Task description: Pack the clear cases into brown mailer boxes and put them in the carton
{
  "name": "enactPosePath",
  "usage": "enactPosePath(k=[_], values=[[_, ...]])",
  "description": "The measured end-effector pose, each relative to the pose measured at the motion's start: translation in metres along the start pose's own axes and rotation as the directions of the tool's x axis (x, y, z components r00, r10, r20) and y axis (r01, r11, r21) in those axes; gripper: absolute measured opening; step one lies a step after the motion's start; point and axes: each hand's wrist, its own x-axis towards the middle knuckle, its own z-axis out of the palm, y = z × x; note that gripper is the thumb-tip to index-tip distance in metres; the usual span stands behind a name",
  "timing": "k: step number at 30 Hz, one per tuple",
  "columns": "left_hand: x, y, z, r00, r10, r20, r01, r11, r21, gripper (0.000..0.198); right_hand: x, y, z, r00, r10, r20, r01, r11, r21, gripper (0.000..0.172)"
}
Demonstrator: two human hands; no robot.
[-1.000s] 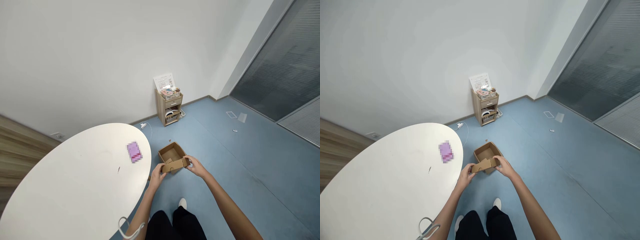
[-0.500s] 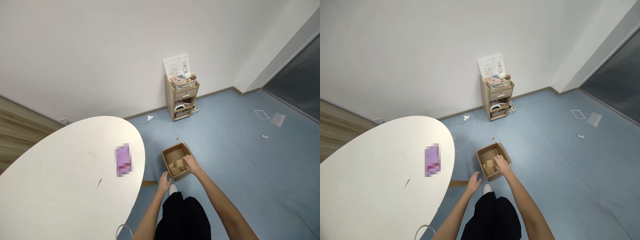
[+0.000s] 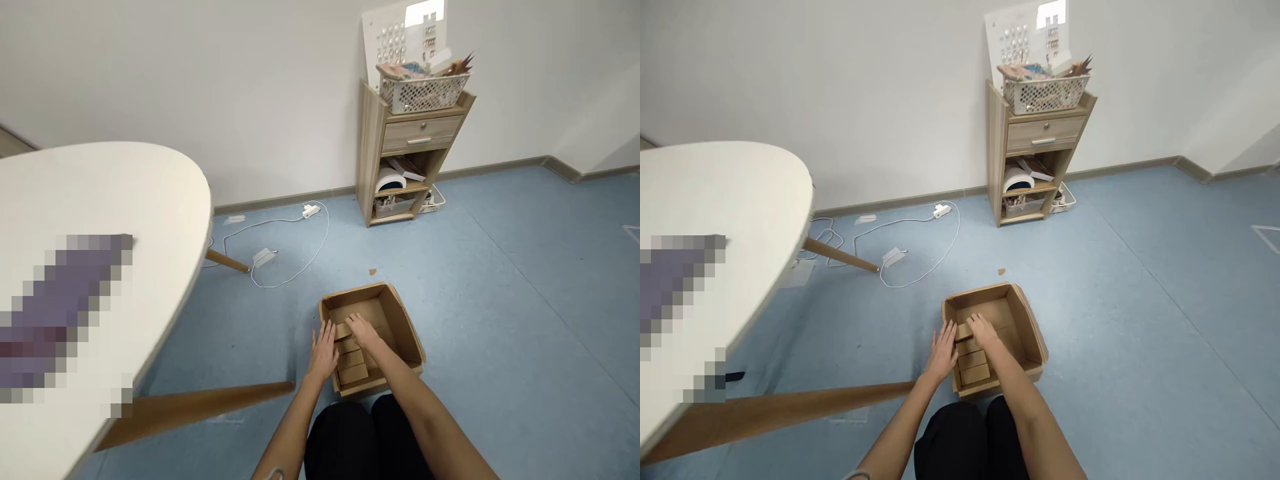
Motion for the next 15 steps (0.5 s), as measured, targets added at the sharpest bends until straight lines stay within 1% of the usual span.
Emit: enactPosePath(k=[1,3,5,7,9,11,13,15], values=[[0.001,0.000,0.011,1.000,0.021,0.007,-0.021,0.998,0.053,0.066,0.008,0.005,0.015,0.999,-0.012,0.040,0.011,1.000,0.020,0.047],[0.002,0.002,0.028,0.999,0.036,0.031,-0.040,0.988,0.150,0.057,0.020,0.013,0.041,0.995,-0.032,0.097,0.026,0.998,0.063,0.048],[0.003,0.007,0.038,0.996,0.021,0.081,-0.040,0.972,0.232,0.049,0.030,0.021,0.061,0.990,-0.049,0.133,0.035,0.994,0.102,0.049],[0.006,0.012,0.043,0.989,0.006,0.146,-0.049,0.954,0.296,0.044,0.037,0.026,0.075,0.986,-0.056,0.160,0.035,0.991,0.129,0.050],[0.009,0.014,0.046,0.980,-0.004,0.197,-0.062,0.943,0.327,0.043,0.043,0.029,0.084,0.981,-0.047,0.186,0.018,0.988,0.154,0.050],[0.012,0.013,0.048,0.974,-0.015,0.228,-0.062,0.942,0.329,0.044,0.047,0.028,0.088,0.977,-0.031,0.213,-0.006,0.985,0.172,0.049],[0.015,0.013,0.047,0.964,-0.033,0.264,-0.056,0.946,0.321,0.045,0.046,0.024,0.086,0.976,-0.006,0.219,-0.033,0.984,0.177,0.050],[0.016,0.015,0.043,0.951,-0.060,0.304,-0.043,0.946,0.322,0.046,0.039,0.020,0.077,0.986,0.035,0.164,-0.063,0.983,0.172,0.053]])
